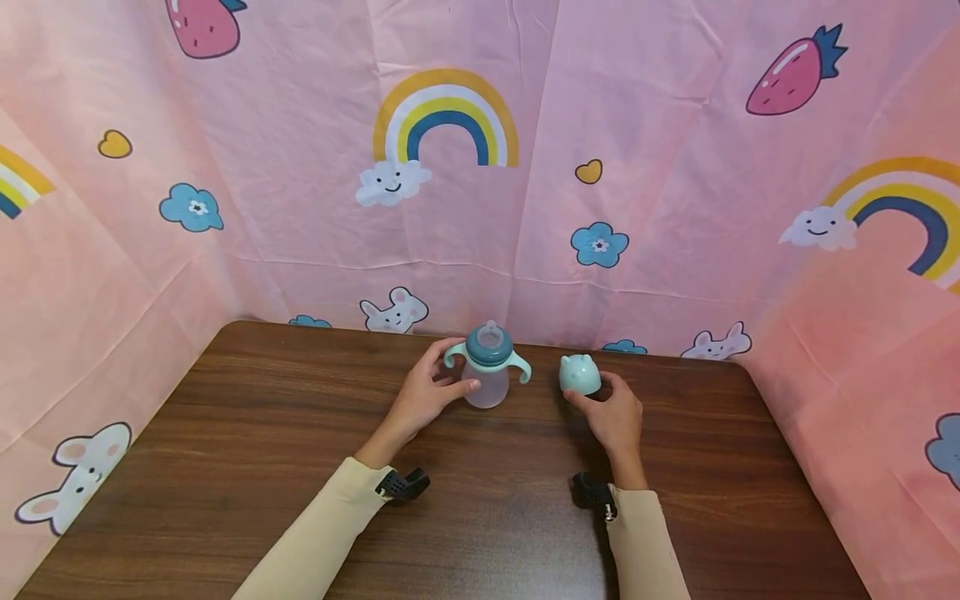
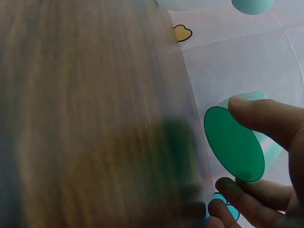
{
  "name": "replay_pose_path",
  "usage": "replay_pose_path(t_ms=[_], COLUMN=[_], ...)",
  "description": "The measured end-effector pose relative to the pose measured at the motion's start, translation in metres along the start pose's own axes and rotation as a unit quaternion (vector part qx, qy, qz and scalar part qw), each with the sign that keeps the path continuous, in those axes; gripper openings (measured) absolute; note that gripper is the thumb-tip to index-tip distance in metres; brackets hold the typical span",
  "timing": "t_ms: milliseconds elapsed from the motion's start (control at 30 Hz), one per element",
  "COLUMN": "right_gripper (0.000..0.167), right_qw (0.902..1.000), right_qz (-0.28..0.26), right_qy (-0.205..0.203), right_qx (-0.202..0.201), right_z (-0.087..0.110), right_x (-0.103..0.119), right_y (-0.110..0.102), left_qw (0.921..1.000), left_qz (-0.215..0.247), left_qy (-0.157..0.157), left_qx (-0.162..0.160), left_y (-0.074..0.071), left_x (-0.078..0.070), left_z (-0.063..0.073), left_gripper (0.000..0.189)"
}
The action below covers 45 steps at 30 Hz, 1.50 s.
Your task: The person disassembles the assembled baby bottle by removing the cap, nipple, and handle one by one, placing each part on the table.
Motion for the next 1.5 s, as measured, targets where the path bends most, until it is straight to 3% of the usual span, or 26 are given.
replay_pose_path(t_ms=[600,1100,1500], right_gripper=[0.072,0.076,0.075], right_qw=[0.9992,0.9966,0.9942], right_qz=[0.038,0.075,0.098], right_qy=[-0.013,0.008,0.001], right_qx=[-0.004,0.035,0.045], right_z=[-0.0006,-0.0002,-0.0001], right_x=[0.0013,0.0009,0.0005], right_y=[0.0014,0.0042,0.0061], left_qw=[1.0000,0.9999,0.9999], left_qz=[0.004,0.015,0.015], left_qy=[0.003,0.006,0.002], left_qx=[0.002,0.000,-0.002], left_y=[0.0003,-0.0003,-0.0003], left_x=[0.0012,0.0013,0.0027], left_z=[-0.0006,-0.0009,-0.0013], left_gripper=[0.071,0.070,0.068])
Point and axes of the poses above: each hand's wrist, its own z-axis away from the middle knuckle, its own y-axis out of the palm, x = y × z, the point moved 7 cm from there along -z, towards the middle knuckle, and after that the axes turned 8 degrees about x, right-handed, at the moved point
